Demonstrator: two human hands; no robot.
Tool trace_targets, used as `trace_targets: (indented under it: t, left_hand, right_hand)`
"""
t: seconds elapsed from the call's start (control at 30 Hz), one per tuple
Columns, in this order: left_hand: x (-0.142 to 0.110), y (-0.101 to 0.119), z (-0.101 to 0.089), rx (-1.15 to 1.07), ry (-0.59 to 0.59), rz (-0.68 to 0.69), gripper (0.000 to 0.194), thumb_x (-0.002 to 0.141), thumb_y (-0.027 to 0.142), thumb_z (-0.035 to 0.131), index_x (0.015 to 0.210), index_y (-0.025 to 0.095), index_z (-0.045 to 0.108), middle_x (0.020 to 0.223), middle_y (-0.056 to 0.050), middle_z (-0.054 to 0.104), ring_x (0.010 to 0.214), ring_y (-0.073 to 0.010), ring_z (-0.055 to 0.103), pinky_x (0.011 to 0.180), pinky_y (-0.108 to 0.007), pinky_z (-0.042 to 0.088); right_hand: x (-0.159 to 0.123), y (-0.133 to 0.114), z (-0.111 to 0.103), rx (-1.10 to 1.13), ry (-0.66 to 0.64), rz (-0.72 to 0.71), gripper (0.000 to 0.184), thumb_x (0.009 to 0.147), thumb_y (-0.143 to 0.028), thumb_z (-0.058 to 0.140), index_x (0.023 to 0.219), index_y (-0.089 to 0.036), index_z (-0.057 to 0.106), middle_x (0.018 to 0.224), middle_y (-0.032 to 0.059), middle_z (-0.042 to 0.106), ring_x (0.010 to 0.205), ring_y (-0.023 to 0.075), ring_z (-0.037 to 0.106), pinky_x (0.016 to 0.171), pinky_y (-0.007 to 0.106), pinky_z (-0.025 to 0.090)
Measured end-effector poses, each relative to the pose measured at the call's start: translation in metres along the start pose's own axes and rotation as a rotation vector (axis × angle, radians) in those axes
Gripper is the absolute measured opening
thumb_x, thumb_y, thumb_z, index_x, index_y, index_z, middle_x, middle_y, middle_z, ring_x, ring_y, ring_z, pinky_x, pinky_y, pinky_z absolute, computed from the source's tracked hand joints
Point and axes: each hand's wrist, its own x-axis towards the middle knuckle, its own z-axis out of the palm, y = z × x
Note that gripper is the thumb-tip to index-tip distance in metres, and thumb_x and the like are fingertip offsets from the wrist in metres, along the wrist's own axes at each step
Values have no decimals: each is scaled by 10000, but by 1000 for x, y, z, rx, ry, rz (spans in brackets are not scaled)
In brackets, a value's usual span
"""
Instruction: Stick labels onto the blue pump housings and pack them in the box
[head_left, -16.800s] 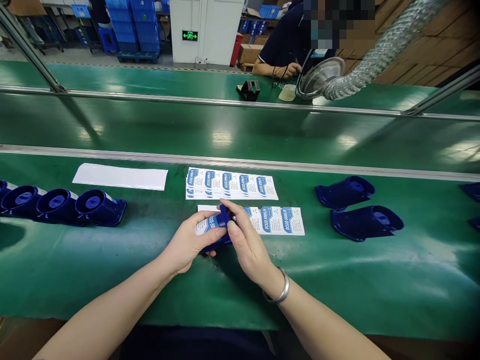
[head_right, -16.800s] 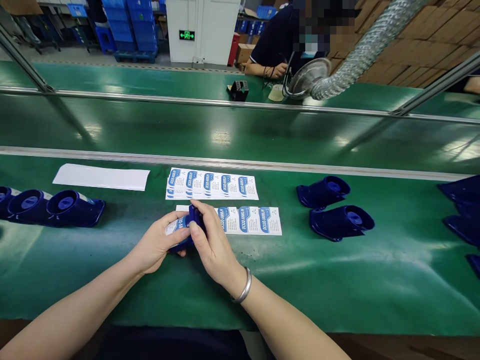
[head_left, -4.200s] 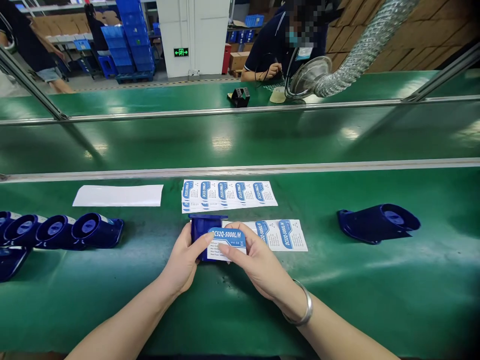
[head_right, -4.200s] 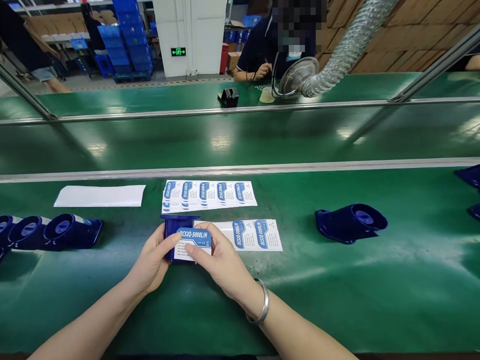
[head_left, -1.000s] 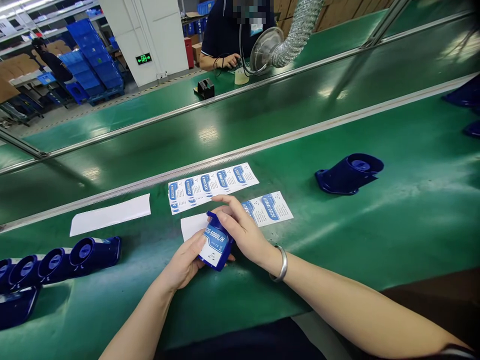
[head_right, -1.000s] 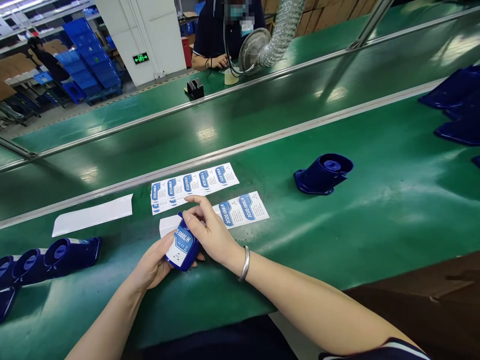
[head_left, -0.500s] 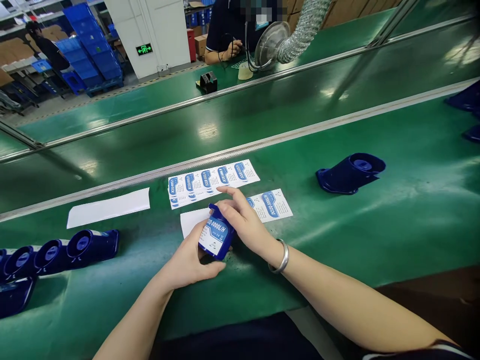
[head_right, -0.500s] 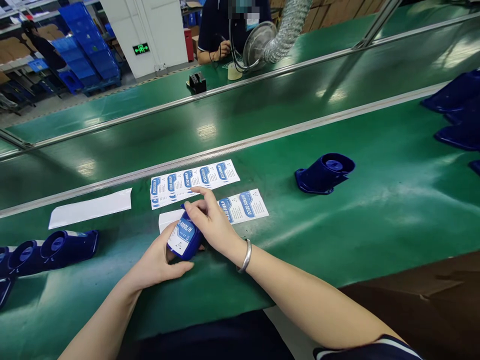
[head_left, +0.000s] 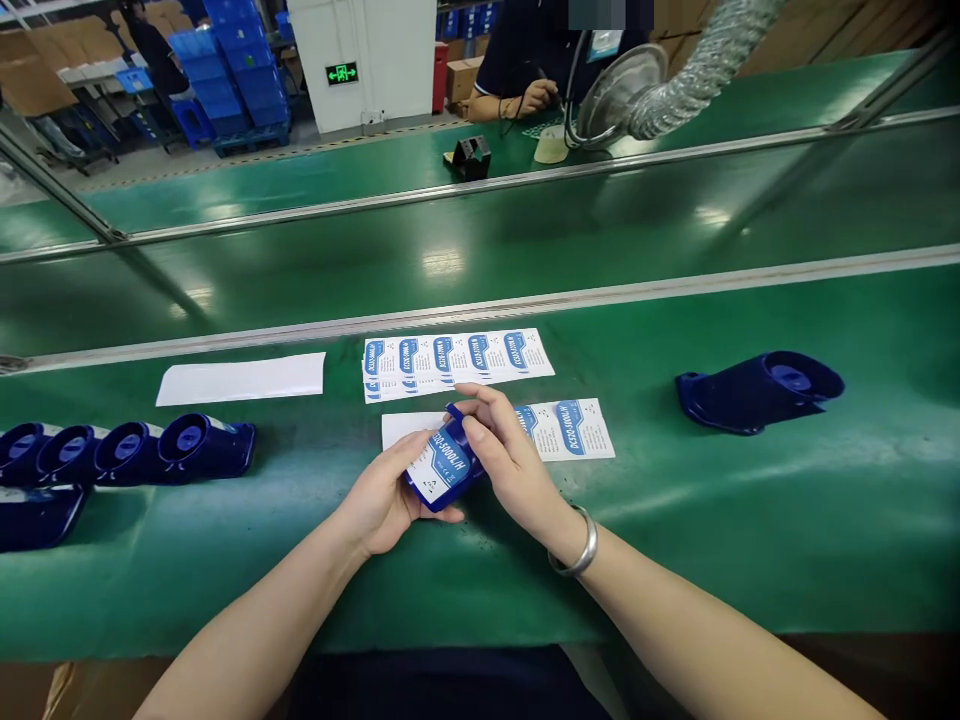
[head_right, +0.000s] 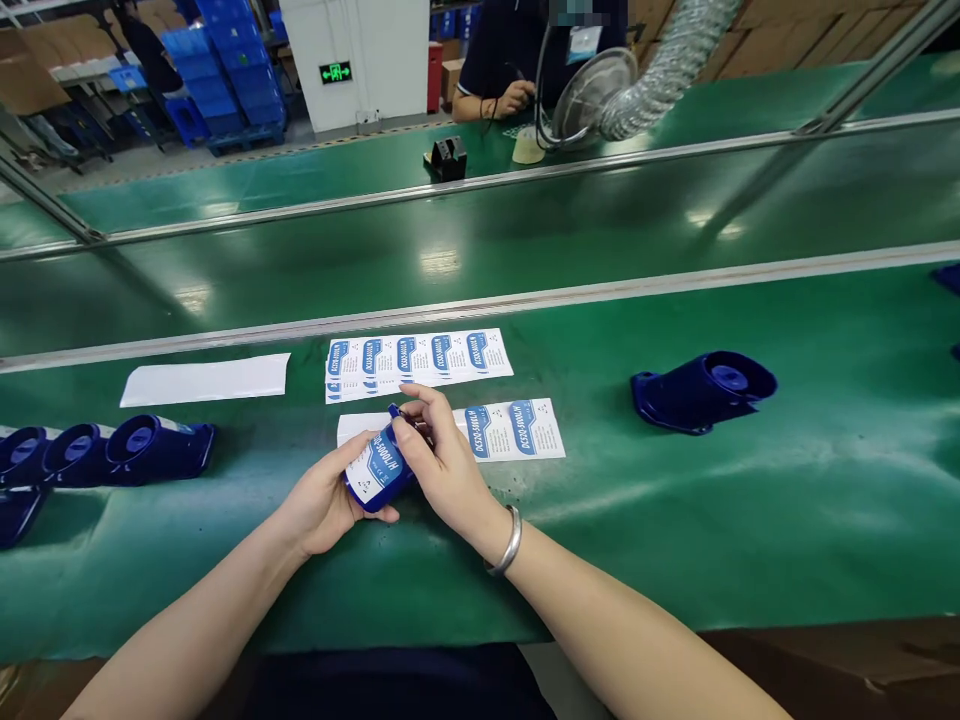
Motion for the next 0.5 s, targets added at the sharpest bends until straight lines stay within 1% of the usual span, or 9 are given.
trace_targets:
  t: [0.13,0.2,0.3,0.43,0.5]
  left_hand:
    - [-1,-4,-2,49,19,59,335,886,417,709,1108,167,703,984,-101,642,836,-209,622,525,-295,621]
    - [-2,-6,-2,72,10,77,351,876,428,722,1107,165,701,990,-105,639,818,-202,617,523,-294,617]
    - [-3,-6,0,121,-11,100,409,861,417,743,1188,182,677,1057,-113,633,861,-210,617,550,-311,631]
    - [-5,-6,2,214,-5,140,486,832,375,778,1254,189,621,1162,-121,594,978,-248,617,622,-366,658]
    - [-5,-9,2,275,-4,163,557,796,323,812,1285,193,578,1159,-110,589,960,-240,628,666,-387,658]
  right_hand:
    - [-2,1,2,-41,23,18,478,989,-580,488,1335,-251,457,1114,82,603,1035,258,607,841,402,511]
    - [-3,1,2,-64,50,34,479,992,-587,482,1332,-251,461,1122,86,612,1042,261,609,864,415,507]
    - [-3,0,2,-75,77,65,477,995,-596,478,1328,-255,467,1131,84,629,1065,263,609,928,440,486]
    - [-3,2,1,-54,88,98,480,994,-608,472,1322,-257,470,1112,76,642,1080,263,609,997,468,455]
    - [-2,4,0,-46,97,120,473,995,-609,469,1316,-261,476,1116,77,647,1095,269,611,1000,479,457]
